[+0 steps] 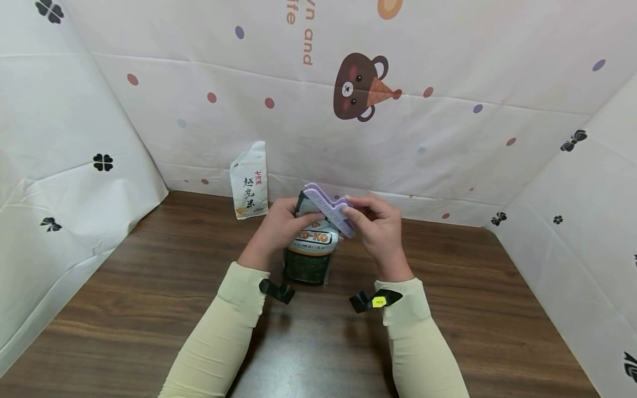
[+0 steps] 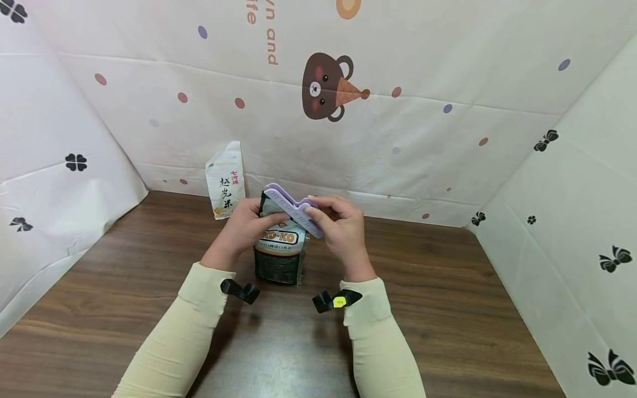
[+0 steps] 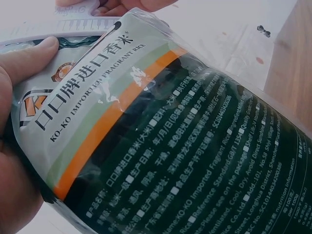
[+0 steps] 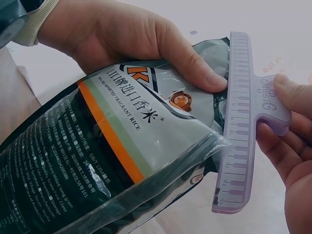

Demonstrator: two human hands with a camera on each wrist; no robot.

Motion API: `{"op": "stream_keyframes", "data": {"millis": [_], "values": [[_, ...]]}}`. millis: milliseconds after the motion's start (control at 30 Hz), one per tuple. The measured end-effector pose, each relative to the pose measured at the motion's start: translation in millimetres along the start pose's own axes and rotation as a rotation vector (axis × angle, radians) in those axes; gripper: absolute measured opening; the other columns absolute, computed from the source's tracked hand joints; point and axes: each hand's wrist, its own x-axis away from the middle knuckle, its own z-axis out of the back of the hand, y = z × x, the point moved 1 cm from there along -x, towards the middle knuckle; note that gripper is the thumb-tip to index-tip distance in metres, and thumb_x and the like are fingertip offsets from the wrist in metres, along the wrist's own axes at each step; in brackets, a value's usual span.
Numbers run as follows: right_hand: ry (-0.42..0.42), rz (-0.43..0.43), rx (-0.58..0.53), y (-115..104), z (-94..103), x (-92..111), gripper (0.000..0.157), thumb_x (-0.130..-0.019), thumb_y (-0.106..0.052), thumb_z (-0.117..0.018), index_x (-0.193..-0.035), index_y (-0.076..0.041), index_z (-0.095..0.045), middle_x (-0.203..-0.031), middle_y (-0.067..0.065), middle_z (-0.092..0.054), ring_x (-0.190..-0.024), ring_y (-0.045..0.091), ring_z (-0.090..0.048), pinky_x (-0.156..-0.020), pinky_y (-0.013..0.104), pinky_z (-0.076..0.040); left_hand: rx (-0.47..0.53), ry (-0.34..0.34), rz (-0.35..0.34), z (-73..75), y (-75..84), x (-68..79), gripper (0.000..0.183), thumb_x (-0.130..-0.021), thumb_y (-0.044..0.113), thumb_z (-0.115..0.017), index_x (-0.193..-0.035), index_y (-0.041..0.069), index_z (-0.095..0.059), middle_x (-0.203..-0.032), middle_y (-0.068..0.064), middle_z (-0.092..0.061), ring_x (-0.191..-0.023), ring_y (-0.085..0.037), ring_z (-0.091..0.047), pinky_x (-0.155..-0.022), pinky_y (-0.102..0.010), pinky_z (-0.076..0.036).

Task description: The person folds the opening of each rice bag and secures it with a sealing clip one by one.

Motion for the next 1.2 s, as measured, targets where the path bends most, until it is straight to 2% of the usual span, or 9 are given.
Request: {"op": "stream_keyframes", "data": {"millis": [267, 467, 633, 833, 967, 1067, 1200], "values": [[0.0, -0.012, -0.006, -0.2, -0.8, 0.9, 0.021, -0.083, 0.006, -0.07, -0.103, 0.012, -0.067, -0.096, -0.01, -0.071, -0.077, 0.007, -0.067, -0.066, 0.021, -0.055, 0.002, 0.004, 0.012, -0.9, -1.2, -0.5, 0.022, -0.088, 0.025, -0.072, -0.104, 0.011, -0.074, -0.096, -0.006, -0.075, -0.078, -0.015, -0.065, -0.071, -0.032, -0.053], [-0.011, -0.038, 0.024, -0.7, -1.3, 1.0, 0.025, -0.085, 0.001, -0.071, -0.108, 0.008, -0.067, -0.098, -0.01, -0.07, -0.081, 0.008, -0.066, -0.069, 0.022, -0.055, 0.001, 0.037, 0.002, -1.7, -3.2, -0.5, 0.021, -0.089, 0.026, -0.071, -0.104, 0.012, -0.074, -0.096, -0.004, -0.075, -0.083, -0.014, -0.068, -0.075, -0.033, -0.055], [-0.022, -0.071, 0.047, 0.9, -1.9, 0.2, 0.027, -0.086, 0.0, -0.07, -0.112, 0.003, -0.068, -0.103, -0.003, -0.069, -0.083, 0.01, -0.064, -0.07, 0.022, -0.054, 0.015, 0.07, 0.009, -2.8, -4.4, -1.0, 0.021, -0.088, 0.028, -0.072, -0.102, 0.011, -0.073, -0.095, -0.005, -0.075, -0.086, -0.015, -0.069, -0.078, -0.034, -0.055], [-0.061, -0.159, 0.071, 4.7, -2.0, -0.6, 0.04, -0.085, -0.004, -0.072, -0.124, -0.003, -0.063, -0.112, 0.013, -0.066, -0.094, 0.011, -0.064, -0.078, 0.022, -0.054, 0.054, 0.137, 0.048, -2.0, -6.7, -2.3, 0.023, -0.087, 0.028, -0.073, -0.101, 0.009, -0.073, -0.09, -0.009, -0.074, -0.081, -0.016, -0.066, -0.074, -0.032, -0.054], [-0.095, -0.242, 0.082, 8.8, -1.7, -0.7, 0.049, -0.083, -0.005, -0.074, -0.13, -0.007, -0.059, -0.111, 0.015, -0.066, -0.094, 0.01, -0.064, -0.078, 0.021, -0.053, 0.082, 0.184, 0.059, -1.1, -7.7, -2.8, 0.024, -0.087, 0.024, -0.073, -0.102, 0.004, -0.073, -0.091, -0.013, -0.073, -0.077, -0.014, -0.064, -0.071, -0.03, -0.054], [-0.122, -0.292, 0.077, 12.4, -2.4, -0.3, 0.051, -0.082, -0.003, -0.075, -0.13, -0.007, -0.058, -0.109, 0.017, -0.067, -0.09, 0.01, -0.064, -0.075, 0.021, -0.052, 0.145, 0.212, 0.093, -1.2, -8.0, -3.1, 0.025, -0.087, 0.021, -0.073, -0.102, 0.001, -0.072, -0.09, -0.014, -0.073, -0.073, -0.013, -0.064, -0.068, -0.03, -0.054], [-0.148, -0.359, 0.064, 17.7, -2.9, 0.8, 0.047, -0.081, -0.004, -0.076, -0.125, -0.005, -0.06, -0.108, 0.018, -0.068, -0.086, 0.011, -0.062, -0.071, 0.021, -0.05, 0.303, 0.244, 0.163, -1.6, -9.4, -3.9, 0.027, -0.086, 0.019, -0.074, -0.104, -0.001, -0.07, -0.089, -0.008, -0.073, -0.074, -0.013, -0.067, -0.069, -0.031, -0.056]]}}
